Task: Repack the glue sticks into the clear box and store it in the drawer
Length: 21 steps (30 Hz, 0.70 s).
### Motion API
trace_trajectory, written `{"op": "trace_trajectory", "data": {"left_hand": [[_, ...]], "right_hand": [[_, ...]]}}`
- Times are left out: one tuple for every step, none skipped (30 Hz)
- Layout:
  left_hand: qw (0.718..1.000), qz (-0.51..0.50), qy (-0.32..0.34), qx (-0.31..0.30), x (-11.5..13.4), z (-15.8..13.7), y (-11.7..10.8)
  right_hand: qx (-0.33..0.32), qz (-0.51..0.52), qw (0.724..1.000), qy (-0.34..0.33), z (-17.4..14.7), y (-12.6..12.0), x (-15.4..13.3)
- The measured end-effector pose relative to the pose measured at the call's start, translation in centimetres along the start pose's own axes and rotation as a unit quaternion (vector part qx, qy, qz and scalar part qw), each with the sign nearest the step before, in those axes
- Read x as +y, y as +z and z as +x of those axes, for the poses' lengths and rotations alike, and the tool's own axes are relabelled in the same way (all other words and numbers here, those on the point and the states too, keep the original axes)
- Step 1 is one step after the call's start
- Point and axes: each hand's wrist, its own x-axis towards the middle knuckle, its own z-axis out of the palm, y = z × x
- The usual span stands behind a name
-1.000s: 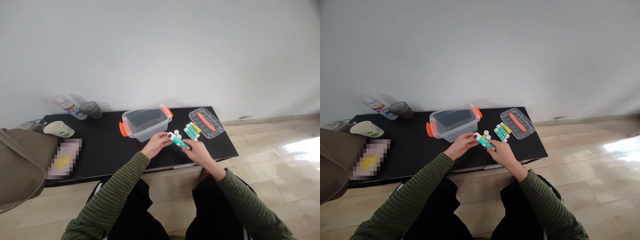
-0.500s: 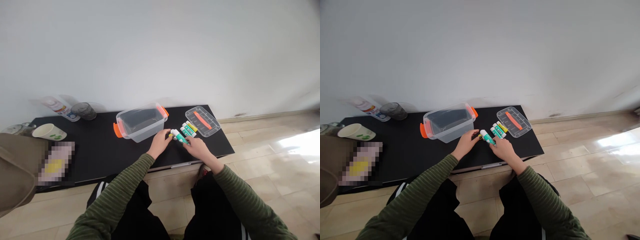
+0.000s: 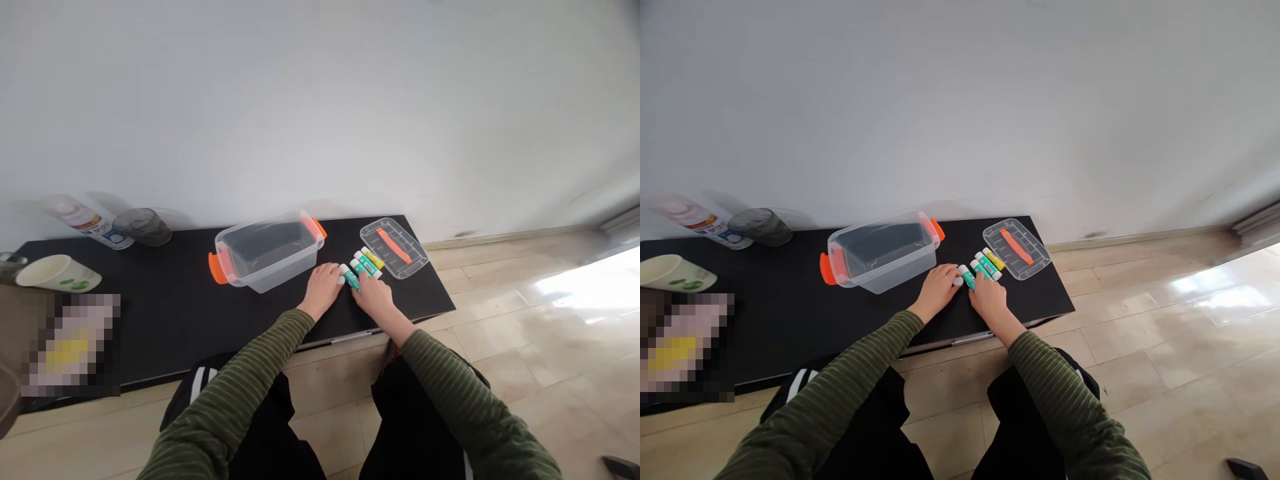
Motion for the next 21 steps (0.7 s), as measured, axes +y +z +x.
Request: {"op": "trace_trajectory", "data": {"left_hand": [[1.0, 0.003, -0.001, -0.001, 0.0, 0.0, 0.0], [1.0, 0.008, -0.002, -0.003, 0.0, 0.0, 0.0], [1.0, 0.014, -0.001, -0.004, 0.0, 0.0, 0.0], [1.0, 0.019, -0.001, -0.005, 0.0, 0.0, 0.0], [1.0, 0.023, 0.0, -0.007, 0.0, 0.0, 0.0], [1.0, 0.025, 0.0, -0.009, 0.1, 0.0, -0.1], [1.0, 0.026, 0.0, -0.011, 0.1, 0.0, -0.1], [1.0, 0.027, -0.002, -0.013, 0.2, 0.0, -0.2], [1.0, 0.027, -0.004, -0.015, 0.3, 0.0, -0.2], [0.999, 0.026, -0.007, -0.017, 0.3, 0.1, -0.3], [0.999, 0.026, -0.009, -0.019, 0.4, 0.1, -0.3], [0.999, 0.024, -0.011, -0.021, 0.4, 0.1, -0.3], [0.999, 0.022, -0.011, -0.021, 0.3, 0.1, -0.3], [1.0, 0.019, -0.009, -0.019, 0.3, 0.1, -0.3], [1.0, 0.016, -0.006, -0.015, 0.2, 0.1, -0.2], [1.0, 0.012, -0.004, -0.012, 0.2, 0.1, -0.2], [1.0, 0.009, -0.003, -0.008, 0.1, 0.1, -0.1], [1.0, 0.008, -0.002, -0.007, 0.0, 0.1, 0.0], [1.0, 0.009, -0.001, -0.006, 0.0, 0.1, 0.0], [1.0, 0.013, -0.001, -0.007, 0.0, 0.1, 0.0], [1.0, 0.02, 0.0, -0.009, 0.0, 0.1, 0.1]], "right_hand": [[0.0, -0.003, 1.0, -0.003, 0.1, 0.2, -0.1], [-0.002, -0.005, 1.0, -0.006, 0.2, 0.4, -0.2], [-0.003, -0.006, 1.0, -0.009, 0.3, 0.6, -0.3], [-0.006, -0.006, 1.0, -0.012, 0.4, 0.6, -0.4], [-0.01, -0.005, 1.0, -0.013, 0.5, 0.6, -0.4], [-0.012, -0.003, 1.0, -0.013, 0.6, 0.5, -0.3], [-0.012, -0.001, 1.0, -0.012, 0.8, 0.3, -0.2], [-0.005, 0.003, 1.0, -0.01, 1.0, 0.0, 0.0], [0.008, 0.008, 1.0, -0.008, 1.2, -0.3, 0.4], [0.026, 0.013, 1.0, -0.007, 1.4, -0.6, 0.8], [0.045, 0.018, 0.999, -0.008, 1.7, -0.9, 1.3], [0.06, 0.022, 0.998, -0.007, 2.0, -1.2, 1.9], [0.068, 0.023, 0.997, -0.005, 2.2, -1.4, 2.4], [0.067, 0.021, 0.998, -0.002, 2.5, -1.5, 2.9], [0.059, 0.018, 0.998, 0.003, 2.8, -1.6, 3.3], [0.048, 0.013, 0.999, 0.007, 3.0, -1.6, 3.5], [0.037, 0.008, 0.999, 0.01, 3.1, -1.5, 3.6], [0.027, 0.002, 1.0, 0.011, 3.2, -1.5, 3.6], [0.02, -0.003, 1.0, 0.011, 3.3, -1.4, 3.5], [0.014, -0.008, 1.0, 0.011, 3.3, -1.3, 3.3], [0.009, -0.013, 1.0, 0.012, 3.3, -1.2, 3.1]]}}
